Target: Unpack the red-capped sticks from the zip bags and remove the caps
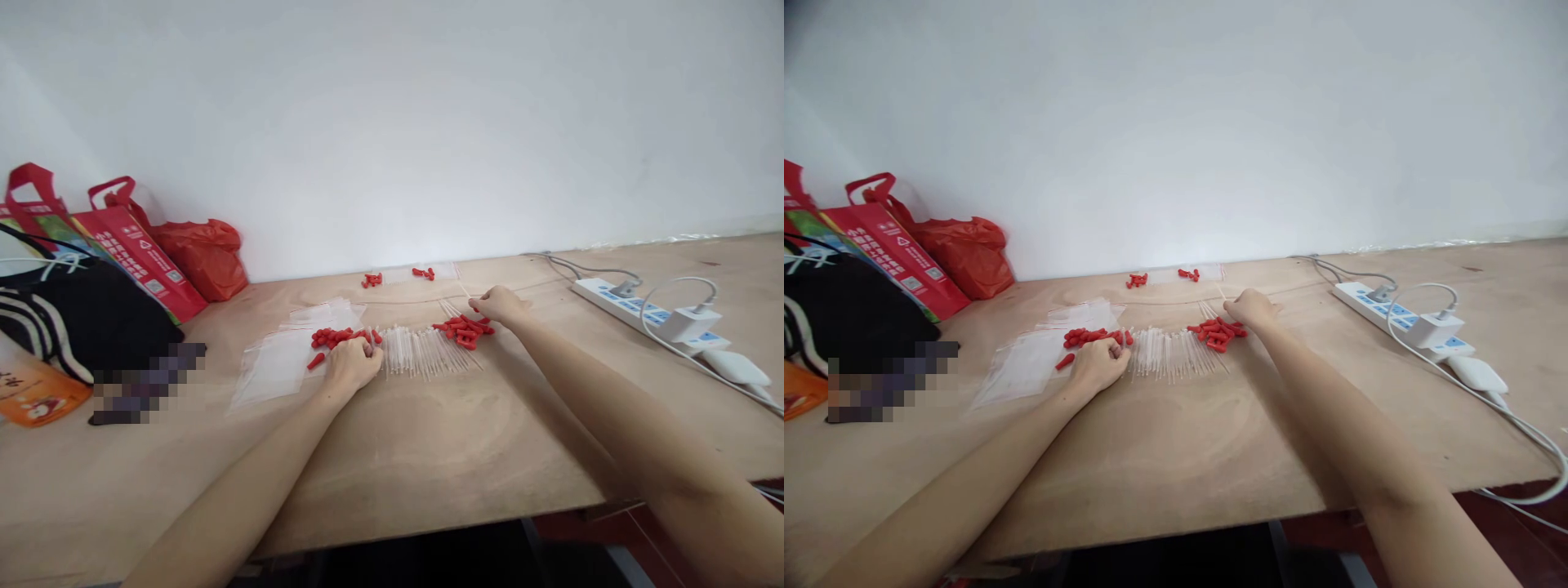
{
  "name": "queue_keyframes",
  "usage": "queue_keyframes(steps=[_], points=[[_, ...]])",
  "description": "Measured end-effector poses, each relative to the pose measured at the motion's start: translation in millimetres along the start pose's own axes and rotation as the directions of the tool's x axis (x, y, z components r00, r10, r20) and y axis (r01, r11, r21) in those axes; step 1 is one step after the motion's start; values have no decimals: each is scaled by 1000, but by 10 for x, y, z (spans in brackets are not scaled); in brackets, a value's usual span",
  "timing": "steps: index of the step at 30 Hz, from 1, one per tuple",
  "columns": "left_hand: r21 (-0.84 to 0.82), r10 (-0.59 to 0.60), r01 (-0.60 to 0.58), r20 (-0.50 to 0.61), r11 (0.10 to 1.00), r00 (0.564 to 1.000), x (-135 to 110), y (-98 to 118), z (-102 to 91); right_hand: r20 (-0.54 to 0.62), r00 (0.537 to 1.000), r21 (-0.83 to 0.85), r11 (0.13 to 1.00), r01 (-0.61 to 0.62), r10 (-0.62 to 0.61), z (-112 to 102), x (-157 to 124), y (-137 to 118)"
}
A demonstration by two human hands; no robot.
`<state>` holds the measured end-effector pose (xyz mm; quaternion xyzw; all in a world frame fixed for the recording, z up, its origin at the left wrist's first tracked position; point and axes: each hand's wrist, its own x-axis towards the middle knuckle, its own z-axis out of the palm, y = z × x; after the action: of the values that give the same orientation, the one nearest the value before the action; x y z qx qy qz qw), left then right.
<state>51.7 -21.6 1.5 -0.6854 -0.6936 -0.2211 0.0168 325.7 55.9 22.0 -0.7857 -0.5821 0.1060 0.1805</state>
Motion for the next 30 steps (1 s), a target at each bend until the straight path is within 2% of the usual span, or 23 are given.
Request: queue_keyframes(steps=[4, 7, 12, 16, 19, 22, 26, 30], points=[[115, 39, -41, 18, 993, 999, 3, 7, -31, -89, 994, 81, 995, 62, -55, -82, -243, -7], [168, 82, -91, 55, 982, 995, -4, 7, -55, -142, 982, 107, 985, 138, -123, -63, -424, 29], [164, 90, -103, 85, 981, 992, -40, 19, -122, -288, 923, 137, 943, 305, -256, 70, -663, 116], [82, 156, -157, 12, 984, 988, -108, 146, -182, -322, 903, 180, 917, 355, -286, 162, -731, 146], [-54, 196, -193, 66, 980, 978, -160, 297, -165, -331, 899, 208, 907, 365, -286, 200, -732, 148], [-153, 197, -180, 105, 972, 975, -165, 400, -80, -339, 894, 213, 901, 377, -293, 222, -742, 138], [-176, 168, -148, 106, 973, 980, -99, 425, 50, -351, 882, 202, 894, 400, -315, 242, -781, 107], [-205, 149, -130, 79, 970, 986, -47, 414, 86, -352, 869, 192, 882, 429, -346, 275, -806, 75]])
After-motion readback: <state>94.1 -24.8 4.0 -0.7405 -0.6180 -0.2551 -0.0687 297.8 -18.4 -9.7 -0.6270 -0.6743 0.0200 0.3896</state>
